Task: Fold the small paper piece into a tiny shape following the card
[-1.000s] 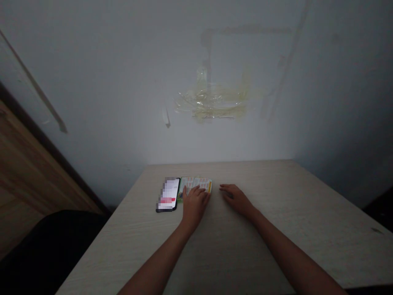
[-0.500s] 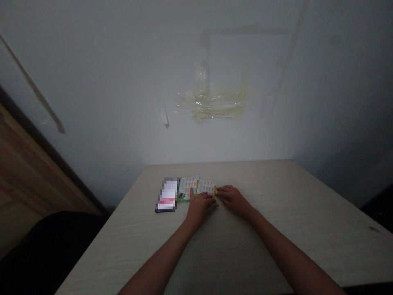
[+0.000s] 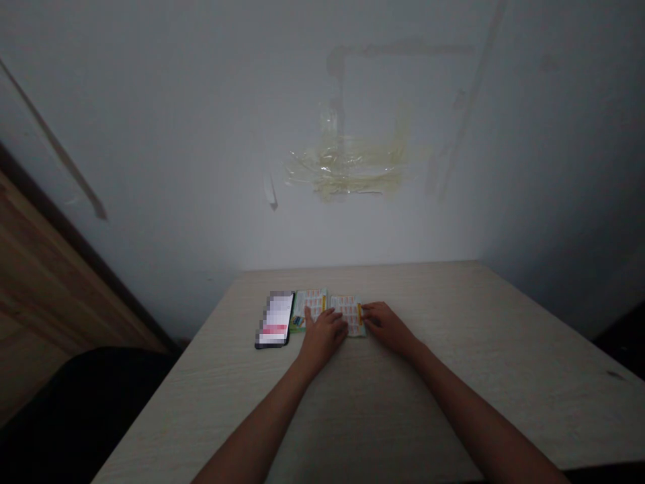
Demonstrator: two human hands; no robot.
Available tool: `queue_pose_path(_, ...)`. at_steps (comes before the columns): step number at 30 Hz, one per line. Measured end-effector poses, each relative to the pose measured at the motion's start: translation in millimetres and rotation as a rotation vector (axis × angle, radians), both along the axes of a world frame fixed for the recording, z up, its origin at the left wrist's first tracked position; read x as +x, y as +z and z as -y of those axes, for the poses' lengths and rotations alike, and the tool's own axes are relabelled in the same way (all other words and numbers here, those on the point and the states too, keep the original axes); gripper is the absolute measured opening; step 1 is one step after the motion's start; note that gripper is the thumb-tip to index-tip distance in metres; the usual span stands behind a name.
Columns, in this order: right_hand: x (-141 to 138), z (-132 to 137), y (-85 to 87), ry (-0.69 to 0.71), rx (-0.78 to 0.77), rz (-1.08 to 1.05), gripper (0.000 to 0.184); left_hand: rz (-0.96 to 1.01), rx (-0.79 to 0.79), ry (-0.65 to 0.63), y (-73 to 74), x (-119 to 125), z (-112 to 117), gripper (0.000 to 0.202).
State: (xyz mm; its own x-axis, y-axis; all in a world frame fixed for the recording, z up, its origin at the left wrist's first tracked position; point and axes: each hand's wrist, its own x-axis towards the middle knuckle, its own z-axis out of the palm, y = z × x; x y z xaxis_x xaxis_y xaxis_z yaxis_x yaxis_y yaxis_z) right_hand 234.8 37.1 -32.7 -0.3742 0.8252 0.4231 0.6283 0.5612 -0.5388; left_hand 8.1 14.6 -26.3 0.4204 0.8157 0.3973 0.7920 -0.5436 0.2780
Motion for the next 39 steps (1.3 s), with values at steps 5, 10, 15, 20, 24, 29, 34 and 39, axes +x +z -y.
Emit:
queue_pose_path(5,-3,3,0.2,-0.011,0.041,0.02,0.025,-0.01,-0.001,-0.001,4.7,2,4,0.018)
queue_pose_path(10,-11,9,-2.2,-0.026,0.101,0.152,0.046,0.02,-0.026,-0.008,5.9,6,7,0.021)
queue_pose_path(15,-15,11,-5.5,-0.052,0.062,0.289,0.051,0.068,-0.069,-0.032,2.7,5,4,0.024)
queue_pose_path(20,-14,12,-7.8,-0.024,-0.038,0.359,0.05,0.061,-0.114,-0.068,2.7,5,2,0.027)
queue_pose_path(24,-13,12,-9.6,-0.034,-0.042,0.386,0.052,0.018,-0.116,-0.053,4.7,5,1,0.028)
queue_pose_path(29,-11,8,-12.8,-0.077,-0.039,0.402,0.057,-0.028,-0.068,-0.051,5.3,4,1,0.03)
queue_pose_path(34,-5,4,-9.7,-0.111,-0.055,0.415,0.069,-0.015,-0.059,-0.078,4.9,3,1,0.029)
queue_pose_path(39,0,-1,-9.6,-0.11,-0.056,0.411,0.076,0.0,-0.055,-0.084,5.2,2,1,0.028)
